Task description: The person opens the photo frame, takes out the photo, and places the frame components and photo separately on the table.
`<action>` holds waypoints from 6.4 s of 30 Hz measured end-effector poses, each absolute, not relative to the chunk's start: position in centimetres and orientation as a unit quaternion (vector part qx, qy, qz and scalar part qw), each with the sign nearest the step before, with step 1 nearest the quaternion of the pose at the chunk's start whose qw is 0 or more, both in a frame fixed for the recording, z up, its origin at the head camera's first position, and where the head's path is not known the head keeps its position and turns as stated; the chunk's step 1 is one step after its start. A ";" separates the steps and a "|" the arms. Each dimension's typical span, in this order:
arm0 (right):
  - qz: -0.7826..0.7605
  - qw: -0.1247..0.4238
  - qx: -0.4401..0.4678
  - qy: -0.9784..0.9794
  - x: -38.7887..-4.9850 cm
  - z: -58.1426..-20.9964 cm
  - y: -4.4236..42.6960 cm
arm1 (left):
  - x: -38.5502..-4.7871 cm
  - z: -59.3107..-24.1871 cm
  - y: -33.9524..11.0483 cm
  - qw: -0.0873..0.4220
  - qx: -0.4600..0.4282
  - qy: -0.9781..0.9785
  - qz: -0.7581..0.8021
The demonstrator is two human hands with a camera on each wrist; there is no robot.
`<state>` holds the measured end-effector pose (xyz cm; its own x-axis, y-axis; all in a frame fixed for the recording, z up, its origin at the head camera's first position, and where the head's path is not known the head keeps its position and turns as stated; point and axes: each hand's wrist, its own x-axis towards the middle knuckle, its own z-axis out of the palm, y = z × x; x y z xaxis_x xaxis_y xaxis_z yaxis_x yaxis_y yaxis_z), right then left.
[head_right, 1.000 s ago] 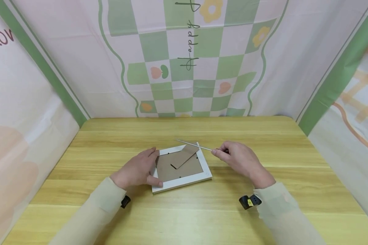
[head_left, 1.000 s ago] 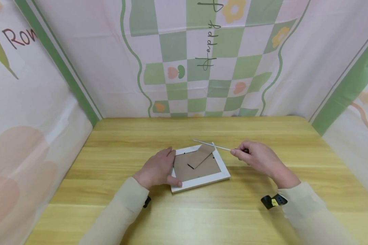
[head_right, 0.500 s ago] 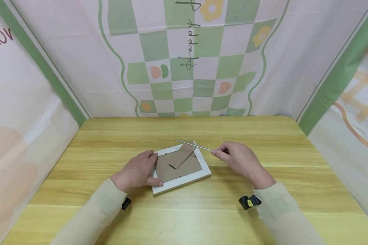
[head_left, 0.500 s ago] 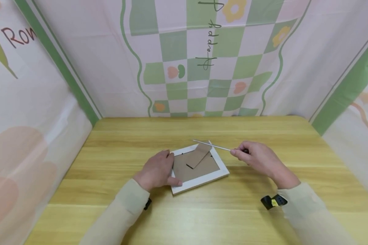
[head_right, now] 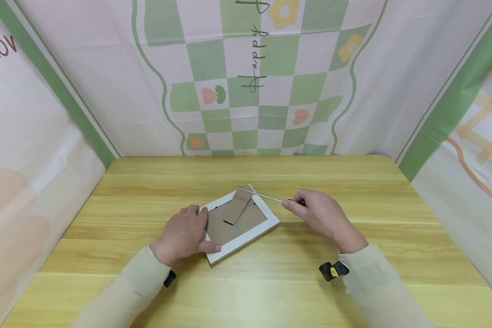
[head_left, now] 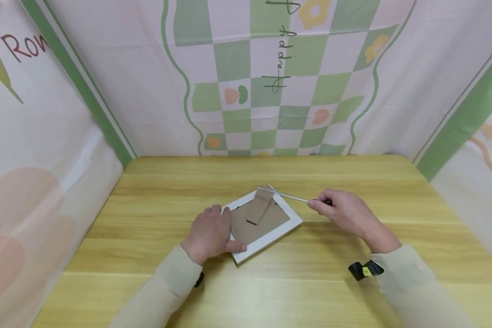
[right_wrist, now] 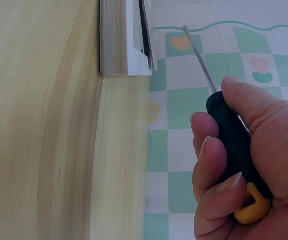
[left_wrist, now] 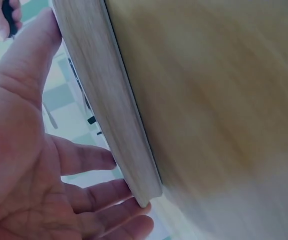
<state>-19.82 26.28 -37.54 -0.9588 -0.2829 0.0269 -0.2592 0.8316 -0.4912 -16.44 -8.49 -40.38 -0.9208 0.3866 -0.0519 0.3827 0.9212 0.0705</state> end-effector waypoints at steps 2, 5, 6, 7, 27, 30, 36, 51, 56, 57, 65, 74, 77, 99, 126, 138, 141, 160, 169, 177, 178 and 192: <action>-0.253 0.024 -0.141 0.957 -19.8 -37.5 26.3 | -16.2 -40.3 -8.4 0.027 0.191 0.981 0.027; -0.255 0.025 -0.140 0.956 -19.8 -37.5 26.3 | -15.8 -40.2 -8.4 0.017 0.188 0.982 0.019; -0.254 0.025 -0.140 0.957 -19.7 -37.4 26.3 | -15.7 -40.2 -8.4 0.011 0.188 0.982 0.016; -0.254 0.025 -0.140 0.957 -19.7 -37.4 26.3 | -15.6 -40.1 -8.4 0.007 0.187 0.982 0.014; -0.253 0.030 -0.137 0.957 -19.8 -37.4 26.2 | -13.3 -39.4 -7.8 -0.019 0.153 0.988 -0.032; -0.253 0.030 -0.136 0.957 -19.8 -37.5 26.2 | -13.0 -39.3 -7.6 -0.025 0.154 0.987 -0.045; -0.256 0.032 -0.136 0.957 -19.9 -37.6 26.2 | -12.7 -39.3 -7.0 -0.017 0.151 0.987 -0.054; -0.253 0.034 -0.136 0.957 -20.0 -37.7 26.1 | -12.0 -39.1 -6.8 -0.004 0.152 0.988 -0.036; -0.254 0.036 -0.136 0.957 -20.0 -37.8 26.1 | -11.8 -38.7 -6.8 0.015 0.161 0.986 -0.041; -0.255 0.035 -0.137 0.957 -20.0 -37.8 26.1 | -11.8 -38.7 -6.8 0.020 0.160 0.986 -0.035; -0.253 0.033 -0.138 0.957 -20.0 -37.9 26.1 | -13.2 -39.6 -7.5 -0.020 0.152 0.987 0.055; -0.251 0.034 -0.136 0.958 -20.1 -38.0 26.1 | -14.9 -40.9 -7.6 0.017 0.136 0.989 0.059; -0.248 0.033 -0.139 0.958 -20.1 -38.0 26.0 | -15.0 -41.0 -7.6 0.043 0.125 0.988 0.085; -0.218 0.017 -0.166 0.962 -19.9 -37.8 25.2 | -13.5 -40.6 -6.7 0.052 0.126 0.988 0.068; -0.175 -0.010 -0.185 0.967 -19.8 -37.9 23.7 | -15.2 -40.9 -7.3 0.058 0.163 0.979 0.103; -0.166 0.008 -0.180 0.970 -19.5 -38.3 23.3 | -15.2 -41.0 -7.2 0.054 0.167 0.979 0.099; -0.166 0.009 -0.176 0.970 -19.5 -38.4 23.3 | -15.1 -41.0 -7.2 0.045 0.169 0.980 0.093; -0.199 0.060 -0.154 0.966 -19.9 -38.2 23.4 | -15.2 -40.8 -6.9 0.046 0.167 0.983 0.057; -0.177 0.039 -0.147 0.972 -19.4 -38.1 23.2 | -15.1 -40.9 -6.7 0.045 0.162 0.985 0.047; -0.160 0.024 -0.153 0.975 -18.9 -38.3 22.9 | -15.2 -40.9 -6.7 0.051 0.158 0.985 0.054; -0.158 0.024 -0.153 0.975 -18.9 -38.3 22.8 | -15.2 -40.9 -6.7 0.052 0.158 0.984 0.057; -0.141 0.001 -0.155 0.978 -19.4 -38.8 22.7 | -15.2 -41.0 -7.0 0.037 0.168 0.983 0.063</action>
